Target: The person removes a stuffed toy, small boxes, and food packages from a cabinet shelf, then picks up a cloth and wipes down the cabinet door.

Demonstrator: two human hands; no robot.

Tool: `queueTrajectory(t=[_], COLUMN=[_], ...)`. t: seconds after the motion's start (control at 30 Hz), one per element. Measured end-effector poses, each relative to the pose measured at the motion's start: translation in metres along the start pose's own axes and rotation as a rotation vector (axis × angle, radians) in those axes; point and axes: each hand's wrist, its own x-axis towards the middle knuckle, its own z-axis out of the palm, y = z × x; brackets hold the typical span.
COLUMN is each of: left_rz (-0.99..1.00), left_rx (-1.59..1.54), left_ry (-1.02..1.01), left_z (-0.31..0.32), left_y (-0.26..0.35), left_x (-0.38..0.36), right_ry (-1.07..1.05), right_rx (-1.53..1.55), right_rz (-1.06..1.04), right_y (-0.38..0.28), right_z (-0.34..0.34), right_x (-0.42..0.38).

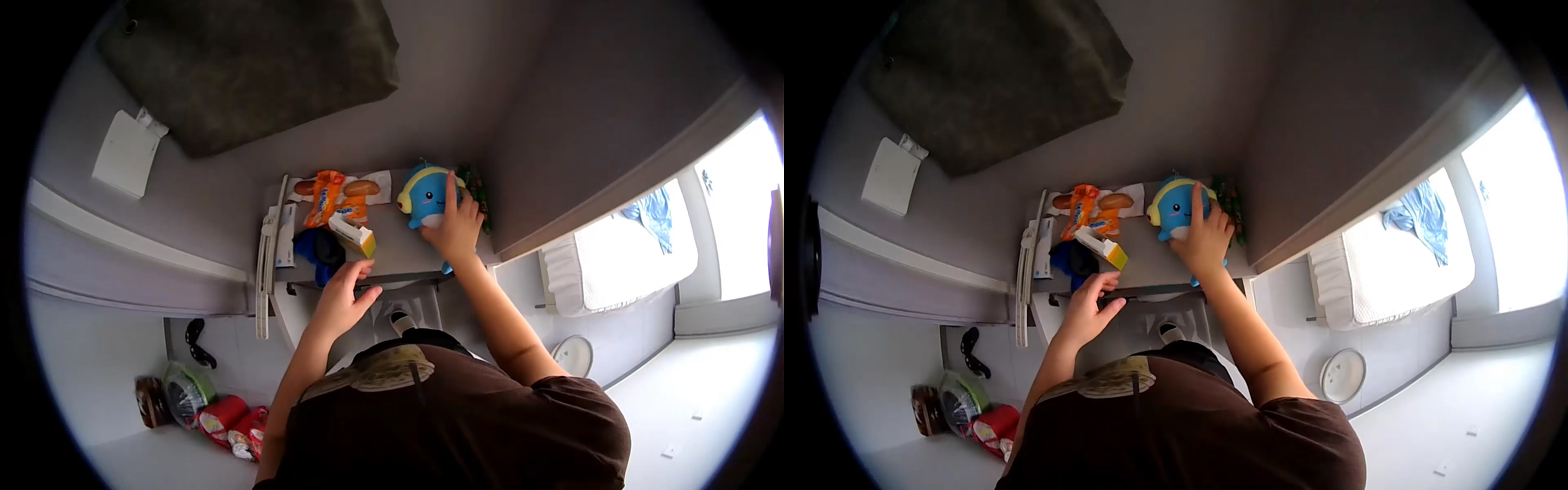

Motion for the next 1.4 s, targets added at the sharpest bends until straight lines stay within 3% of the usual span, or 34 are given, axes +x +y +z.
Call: queueTrajectory(t=[0.17,0.23,0.37,0.53,0.63,0.73,0.77,0.87,0.97,1.2,1.37,1.4], left_rz=[-0.08,-0.108,-0.057,-0.062,-0.08,-0.077,-0.084,-0.385,-0.435,-0.317,-0.345,-0.345], left_rx=[-0.009,-0.011,-0.03,-0.066,-0.201,-0.791,-0.827,-0.889,-0.832,-0.634,-0.624,-0.735], left_ry=[0.0,0.008,-0.009,-0.037,0.001,0.067,0.014,0.089,0.205,0.076,0.246,0.331], left_z=[0.004,0.006,0.001,-0.013,-0.014,-0.003,-0.009,-0.006,0.001,-0.006,0.002,0.002], left_y=[-0.001,-0.002,0.004,0.018,0.016,-0.001,0.004,-0.003,-0.019,-0.026,-0.039,-0.042], left_x=[-0.016,-0.029,-0.056,-0.089,-0.114,-0.135,-0.141,-0.163,-0.178,-0.218,-0.236,-0.237], right_ry=[0.007,0.172,0.248,0.382,0.349,0.179,0.152,0.104,-0.041,-0.303,-0.326,-0.323], right_rx=[0.188,0.349,0.552,0.614,0.802,0.756,0.739,0.753,0.696,0.627,0.645,0.653], right_rz=[-0.006,-0.09,0.02,-0.018,-0.21,-0.424,-0.434,-0.415,-0.445,-0.621,-0.607,-0.586], right_y=[0.004,0.013,0.001,-0.01,-0.031,-0.059,-0.067,-0.08,-0.082,-0.087,-0.099,-0.101], right_z=[0.023,0.03,-0.007,-0.022,-0.018,-0.035,-0.037,-0.048,-0.057,-0.061,-0.06,-0.06], right_x=[-0.012,-0.013,-0.026,-0.087,-0.138,-0.195,-0.213,-0.25,-0.275,-0.313,-0.328,-0.329])
